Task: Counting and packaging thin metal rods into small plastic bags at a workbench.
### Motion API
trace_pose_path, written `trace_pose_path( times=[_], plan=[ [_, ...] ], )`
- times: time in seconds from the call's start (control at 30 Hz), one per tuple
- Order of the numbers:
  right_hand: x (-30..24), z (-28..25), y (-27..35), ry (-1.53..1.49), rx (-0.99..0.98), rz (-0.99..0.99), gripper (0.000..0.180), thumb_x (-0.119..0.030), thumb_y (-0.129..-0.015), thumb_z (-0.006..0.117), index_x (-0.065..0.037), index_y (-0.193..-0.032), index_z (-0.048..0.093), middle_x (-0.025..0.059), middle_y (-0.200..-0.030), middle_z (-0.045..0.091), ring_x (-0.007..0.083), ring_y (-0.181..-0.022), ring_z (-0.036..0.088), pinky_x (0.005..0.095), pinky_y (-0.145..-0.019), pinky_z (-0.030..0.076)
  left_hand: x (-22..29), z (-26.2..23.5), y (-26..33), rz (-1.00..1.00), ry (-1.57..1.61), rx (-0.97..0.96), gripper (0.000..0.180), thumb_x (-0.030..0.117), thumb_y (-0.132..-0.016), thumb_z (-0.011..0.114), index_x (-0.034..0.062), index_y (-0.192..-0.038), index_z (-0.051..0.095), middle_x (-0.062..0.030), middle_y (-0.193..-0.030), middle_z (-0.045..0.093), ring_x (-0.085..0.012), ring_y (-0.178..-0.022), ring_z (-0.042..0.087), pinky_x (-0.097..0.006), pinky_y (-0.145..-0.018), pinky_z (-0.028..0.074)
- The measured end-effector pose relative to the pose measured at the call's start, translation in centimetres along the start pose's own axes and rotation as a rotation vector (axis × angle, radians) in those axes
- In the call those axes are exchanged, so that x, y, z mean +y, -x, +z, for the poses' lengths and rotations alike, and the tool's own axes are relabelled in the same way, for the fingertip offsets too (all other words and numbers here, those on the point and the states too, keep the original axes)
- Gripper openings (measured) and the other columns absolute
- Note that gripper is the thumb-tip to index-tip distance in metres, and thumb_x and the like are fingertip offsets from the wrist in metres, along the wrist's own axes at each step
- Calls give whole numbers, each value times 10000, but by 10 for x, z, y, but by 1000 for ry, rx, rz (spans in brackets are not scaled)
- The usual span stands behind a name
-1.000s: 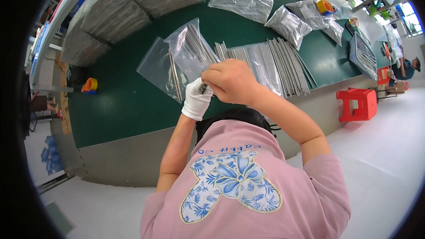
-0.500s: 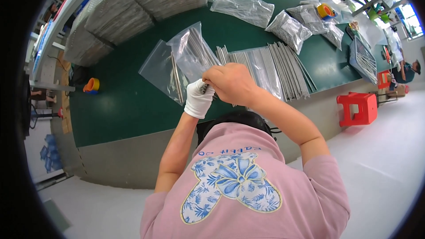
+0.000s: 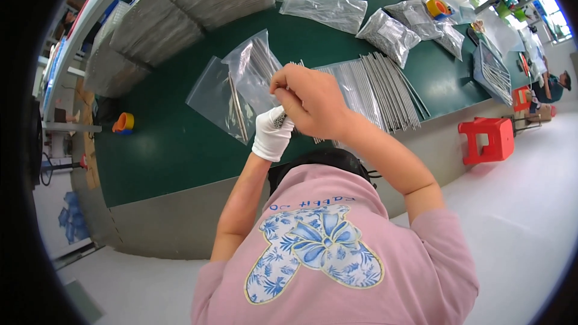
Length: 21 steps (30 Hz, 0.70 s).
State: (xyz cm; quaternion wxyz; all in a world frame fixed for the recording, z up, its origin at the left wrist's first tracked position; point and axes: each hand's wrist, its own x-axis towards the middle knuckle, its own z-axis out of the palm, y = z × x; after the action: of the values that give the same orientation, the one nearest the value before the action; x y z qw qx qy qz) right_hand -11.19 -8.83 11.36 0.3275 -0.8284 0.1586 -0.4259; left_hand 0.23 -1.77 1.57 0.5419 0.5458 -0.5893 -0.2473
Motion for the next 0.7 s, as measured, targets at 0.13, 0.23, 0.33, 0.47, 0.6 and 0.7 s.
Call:
trace_pose_path(
  times=[0.13, 0.23, 0.33, 0.47, 0.6, 0.7],
  plan=[
    [25, -12, 18, 170, -211, 248, 74, -64, -796, 432, -28, -815, 493, 95, -623, 536, 257, -529, 521, 324, -505, 398, 8, -1, -1, -100, 77, -2, 144, 77, -758, 635, 41, -897, 637, -100, -783, 645, -200, -702, 633, -252, -626, 483],
    [27, -12, 19, 266, -380, 260, 92, -149, -790, 496, -57, -787, 502, 82, -593, 539, 280, -516, 522, 350, -497, 398, -1, -3, 2, -69, 20, -31, 171, 43, -756, 621, 41, -927, 627, -100, -807, 645, -203, -728, 632, -261, -642, 481],
    [28, -15, 10, 528, -618, 8, 181, -260, -774, 546, -90, -737, 493, 64, -563, 537, 283, -502, 523, 365, -482, 393, -8, -6, 4, -7, 182, -47, 136, 22, -776, 594, 20, -909, 623, -65, -763, 631, -102, -669, 568, -247, -609, 449],
    [33, -13, -4, 579, -863, -246, 238, -301, -760, 551, -91, -671, 483, 50, -538, 532, 257, -480, 528, 355, -467, 388, -8, -12, 4, -107, 132, -250, 141, -1, -777, 583, 29, -909, 621, -29, -732, 603, -74, -663, 521, -222, -613, 426],
    [27, -9, -15, 690, -1063, -395, 197, -239, -730, 543, -86, -618, 489, 28, -489, 511, 230, -469, 537, 348, -467, 392, -7, -10, 4, -157, 247, -245, 152, 7, -745, 614, 54, -889, 622, -73, -699, 596, -143, -597, 524, -257, -598, 442],
    [28, -16, -17, 680, -1131, -403, 157, -196, -694, 551, -96, -595, 480, 45, -468, 490, 247, -462, 526, 352, -453, 386, 1, -16, 3, -224, 114, -295, 150, 39, -764, 622, 29, -913, 625, -71, -754, 626, -112, -654, 554, -247, -633, 451]
  ],
)
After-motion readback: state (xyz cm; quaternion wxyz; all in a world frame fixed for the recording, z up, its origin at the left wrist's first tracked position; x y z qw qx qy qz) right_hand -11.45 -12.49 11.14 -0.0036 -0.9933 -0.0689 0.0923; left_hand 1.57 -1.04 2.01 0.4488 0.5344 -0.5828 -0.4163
